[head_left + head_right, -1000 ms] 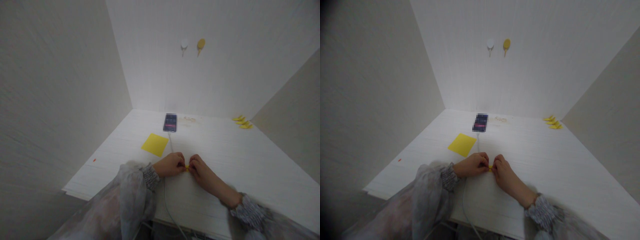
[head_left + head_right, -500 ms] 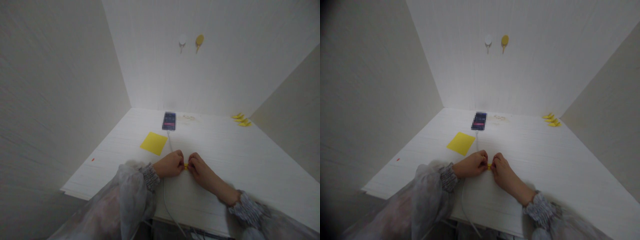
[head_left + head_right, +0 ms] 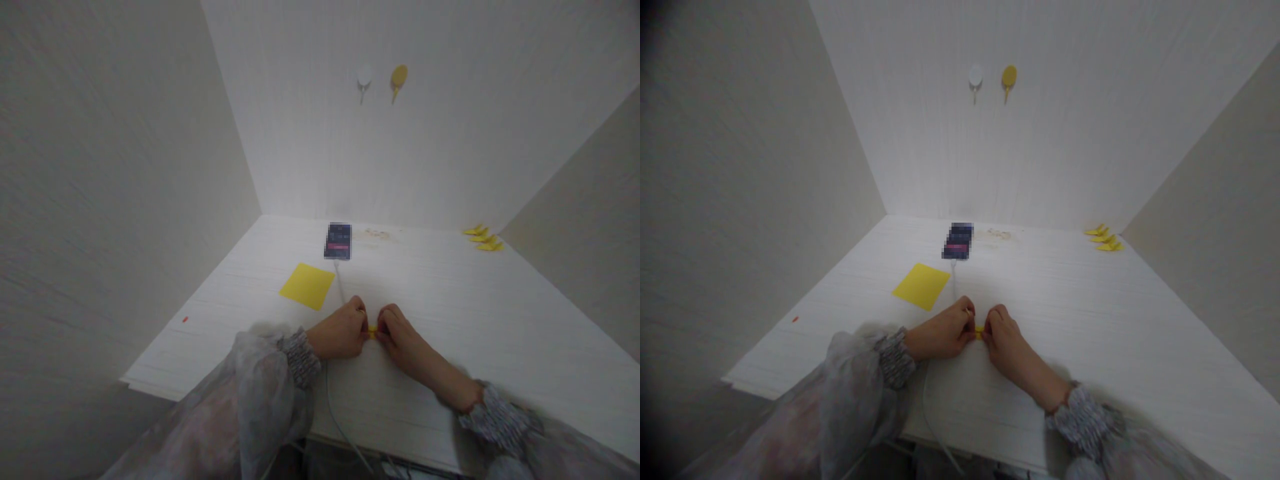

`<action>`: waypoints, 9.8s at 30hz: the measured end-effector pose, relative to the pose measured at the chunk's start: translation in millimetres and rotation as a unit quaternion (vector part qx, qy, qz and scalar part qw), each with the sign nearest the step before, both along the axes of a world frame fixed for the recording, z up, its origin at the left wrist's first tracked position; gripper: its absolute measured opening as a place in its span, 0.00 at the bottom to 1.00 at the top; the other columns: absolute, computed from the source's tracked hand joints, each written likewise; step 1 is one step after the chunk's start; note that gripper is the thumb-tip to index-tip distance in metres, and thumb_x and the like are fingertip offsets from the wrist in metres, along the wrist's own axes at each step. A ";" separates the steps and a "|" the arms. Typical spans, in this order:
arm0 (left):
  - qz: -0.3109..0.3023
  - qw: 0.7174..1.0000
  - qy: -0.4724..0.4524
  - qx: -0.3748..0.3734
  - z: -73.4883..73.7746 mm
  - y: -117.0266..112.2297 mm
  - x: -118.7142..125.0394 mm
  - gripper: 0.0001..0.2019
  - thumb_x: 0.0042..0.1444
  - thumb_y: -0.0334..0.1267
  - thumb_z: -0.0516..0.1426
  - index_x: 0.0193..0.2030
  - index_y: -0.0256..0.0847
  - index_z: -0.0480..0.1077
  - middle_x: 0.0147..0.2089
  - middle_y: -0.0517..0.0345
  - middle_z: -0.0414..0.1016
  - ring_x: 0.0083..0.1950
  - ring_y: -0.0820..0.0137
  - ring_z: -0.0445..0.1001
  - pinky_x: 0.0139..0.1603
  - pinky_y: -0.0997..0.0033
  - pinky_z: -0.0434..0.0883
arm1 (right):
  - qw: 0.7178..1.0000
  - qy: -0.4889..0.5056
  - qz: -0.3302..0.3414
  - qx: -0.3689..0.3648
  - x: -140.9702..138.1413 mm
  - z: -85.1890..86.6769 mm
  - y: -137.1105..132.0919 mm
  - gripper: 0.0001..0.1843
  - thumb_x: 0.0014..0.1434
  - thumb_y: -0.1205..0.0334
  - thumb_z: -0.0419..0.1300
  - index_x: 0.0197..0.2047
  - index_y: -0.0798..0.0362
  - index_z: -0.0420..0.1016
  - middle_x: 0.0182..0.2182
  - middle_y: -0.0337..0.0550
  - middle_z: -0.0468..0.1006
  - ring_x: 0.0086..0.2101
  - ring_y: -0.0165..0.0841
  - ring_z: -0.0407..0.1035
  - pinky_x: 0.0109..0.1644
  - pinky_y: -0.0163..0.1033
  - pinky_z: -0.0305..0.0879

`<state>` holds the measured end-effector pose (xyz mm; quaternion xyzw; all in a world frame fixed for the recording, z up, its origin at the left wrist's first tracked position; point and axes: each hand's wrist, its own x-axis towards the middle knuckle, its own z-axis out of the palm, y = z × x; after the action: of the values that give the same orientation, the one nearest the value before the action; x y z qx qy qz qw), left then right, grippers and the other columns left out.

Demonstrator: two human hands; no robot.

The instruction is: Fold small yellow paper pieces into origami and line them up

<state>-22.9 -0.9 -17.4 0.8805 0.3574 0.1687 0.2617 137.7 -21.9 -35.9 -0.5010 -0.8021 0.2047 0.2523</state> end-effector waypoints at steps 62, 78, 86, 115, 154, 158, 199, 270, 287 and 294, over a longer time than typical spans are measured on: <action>0.051 0.992 -0.065 -0.091 1.2 0.2 0.1 0.09 0.39 0.30 0.55 0.31 0.36 0.70 0.28 0.58 0.69 0.27 0.75 0.64 0.27 0.77 0.62 | 0.995 0.030 -0.026 -0.096 11.5 15.2 8.0 0.11 0.35 0.77 0.56 0.26 0.56 0.65 0.23 0.34 0.63 0.25 0.26 0.56 0.27 0.30 0.51; 0.022 0.992 -0.091 -0.081 -3.4 3.1 -3.5 0.09 0.39 0.30 0.56 0.32 0.36 0.68 0.28 0.59 0.67 0.27 0.75 0.64 0.27 0.77 0.61 | 0.990 0.090 0.019 -0.109 24.5 10.4 16.1 0.10 0.42 0.66 0.59 0.32 0.55 0.69 0.19 0.34 0.63 0.20 0.25 0.56 0.22 0.29 0.51; 0.014 0.991 -0.105 -0.082 -6.4 2.5 -3.2 0.14 0.40 0.28 0.55 0.38 0.37 0.65 0.30 0.60 0.66 0.27 0.77 0.61 0.27 0.78 0.60 | 0.998 -0.010 0.009 -0.054 9.4 7.3 8.3 0.07 0.43 0.72 0.54 0.29 0.55 0.68 0.24 0.39 0.69 0.25 0.29 0.62 0.27 0.31 0.55; 0.185 0.878 -0.405 -0.173 3.5 9.4 2.0 0.19 0.40 0.39 0.59 0.38 0.36 0.59 0.23 0.62 0.69 0.23 0.75 0.70 0.24 0.77 0.66 | 0.963 0.264 -0.040 0.027 -14.1 15.7 16.7 0.08 0.53 0.57 0.52 0.30 0.53 0.66 0.25 0.38 0.67 0.27 0.29 0.60 0.32 0.34 0.58; 0.176 0.825 -0.496 -0.207 2.5 16.0 8.5 0.22 0.37 0.34 0.61 0.40 0.38 0.56 0.24 0.62 0.70 0.26 0.75 0.70 0.28 0.77 0.66 | 0.947 0.311 -0.067 0.038 -14.2 12.2 25.4 0.08 0.52 0.56 0.53 0.31 0.52 0.64 0.27 0.40 0.69 0.29 0.30 0.63 0.34 0.36 0.62; 0.171 0.836 -0.489 -0.182 1.2 15.6 8.9 0.21 0.39 0.35 0.60 0.40 0.39 0.56 0.26 0.61 0.71 0.27 0.75 0.71 0.29 0.77 0.66 | 0.958 0.267 -0.070 0.077 -13.0 15.8 25.3 0.07 0.51 0.58 0.54 0.29 0.52 0.65 0.28 0.41 0.68 0.31 0.31 0.63 0.36 0.37 0.61; 0.132 0.844 -0.488 -0.179 0.4 13.3 9.7 0.23 0.40 0.32 0.60 0.42 0.40 0.54 0.28 0.62 0.72 0.29 0.74 0.72 0.33 0.74 0.68 | 0.969 0.144 -0.067 0.191 -9.6 23.5 19.3 0.06 0.52 0.65 0.53 0.32 0.52 0.71 0.29 0.40 0.77 0.30 0.32 0.71 0.34 0.36 0.67; 0.198 0.885 -0.418 -0.047 14.5 2.7 13.4 0.12 0.41 0.41 0.59 0.33 0.37 0.68 0.30 0.57 0.71 0.29 0.74 0.68 0.32 0.74 0.68 | 0.923 0.381 -0.017 0.050 -12.3 21.4 20.8 0.07 0.52 0.60 0.54 0.33 0.51 0.71 0.35 0.42 0.74 0.36 0.34 0.67 0.44 0.41 0.64; 0.231 0.875 -0.421 -0.064 7.3 8.7 10.9 0.08 0.42 0.39 0.58 0.29 0.38 0.69 0.28 0.59 0.71 0.28 0.74 0.67 0.32 0.74 0.66 | 0.923 0.384 -0.005 0.027 -10.6 19.0 20.4 0.06 0.52 0.61 0.55 0.34 0.51 0.71 0.34 0.41 0.73 0.37 0.33 0.67 0.44 0.38 0.63; 0.203 0.880 -0.424 -0.072 4.1 12.4 9.8 0.04 0.44 0.35 0.57 0.28 0.37 0.68 0.27 0.61 0.68 0.29 0.75 0.66 0.32 0.76 0.65 | 0.930 0.367 0.032 0.009 -10.0 18.8 20.3 0.07 0.53 0.60 0.54 0.35 0.51 0.70 0.35 0.42 0.73 0.38 0.33 0.66 0.44 0.38 0.62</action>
<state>-13.1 11.5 -13.3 0.6119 0.3946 0.5489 0.4105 127.7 -1.7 -17.0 -0.3629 -0.6712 0.3747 0.5268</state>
